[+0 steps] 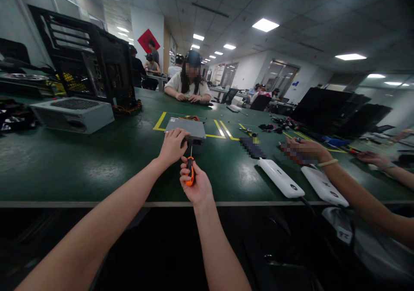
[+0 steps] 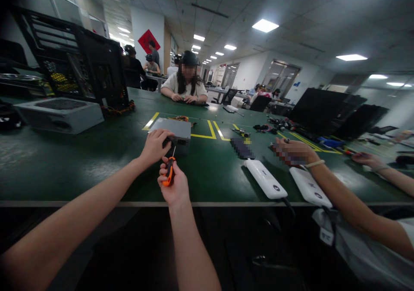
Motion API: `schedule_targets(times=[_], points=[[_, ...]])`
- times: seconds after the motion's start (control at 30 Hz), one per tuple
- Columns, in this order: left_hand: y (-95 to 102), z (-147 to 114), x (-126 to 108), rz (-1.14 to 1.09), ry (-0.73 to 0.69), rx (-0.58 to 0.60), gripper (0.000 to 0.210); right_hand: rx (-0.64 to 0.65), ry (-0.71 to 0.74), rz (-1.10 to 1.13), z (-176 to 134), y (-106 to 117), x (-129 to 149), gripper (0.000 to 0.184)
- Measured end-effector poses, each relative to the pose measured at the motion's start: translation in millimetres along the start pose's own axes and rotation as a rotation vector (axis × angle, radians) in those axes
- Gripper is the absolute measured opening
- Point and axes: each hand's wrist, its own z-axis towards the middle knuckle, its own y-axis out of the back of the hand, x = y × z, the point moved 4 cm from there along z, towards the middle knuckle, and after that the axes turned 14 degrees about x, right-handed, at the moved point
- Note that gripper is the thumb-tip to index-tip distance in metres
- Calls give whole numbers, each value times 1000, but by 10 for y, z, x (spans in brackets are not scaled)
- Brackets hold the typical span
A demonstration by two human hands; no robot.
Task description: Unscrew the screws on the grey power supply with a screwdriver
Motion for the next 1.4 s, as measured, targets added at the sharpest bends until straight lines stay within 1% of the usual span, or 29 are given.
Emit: schedule_targets(times=[0.17, 0.37, 0.47, 0.63, 0.7, 0.83, 0.97, 1.1, 1.17, 1.23, 1.33, 1.4], points=[[-5, -1, -6, 3, 2, -15, 28, -37, 54, 16, -1, 29, 11, 29], [-15, 3, 3, 21, 1, -13, 27, 20, 15, 23, -11, 13, 3, 31], [-10, 4, 3, 28, 1, -6, 28, 34, 24, 3, -7, 9, 9, 32], [-2, 4, -8, 25, 10, -6, 27, -24, 67, 13, 0, 56, 23, 23], [-6, 5, -9, 19, 12, -5, 28, -12, 67, 41, -5, 58, 24, 22], [-13, 3, -1, 14, 10, -10, 28, 10, 37, 96, -24, 38, 14, 26], [-9, 0, -4, 22, 2, -14, 28, 2, 51, 43, -17, 28, 14, 32], [-6, 1, -12, 18, 11, -1, 29, -24, 85, 15, 4, 48, 23, 24], [-7, 3, -11, 15, 14, 3, 29, -25, 71, 34, 6, 53, 22, 22], [-10, 5, -6, 14, 15, 2, 29, -15, 40, 46, 3, 46, 15, 24], [-17, 6, 4, 11, 10, 1, 29, -3, 3, 13, -3, 25, 6, 29], [-20, 4, 6, 5, 7, 1, 29, -15, 7, -8, -2, 20, 5, 30]])
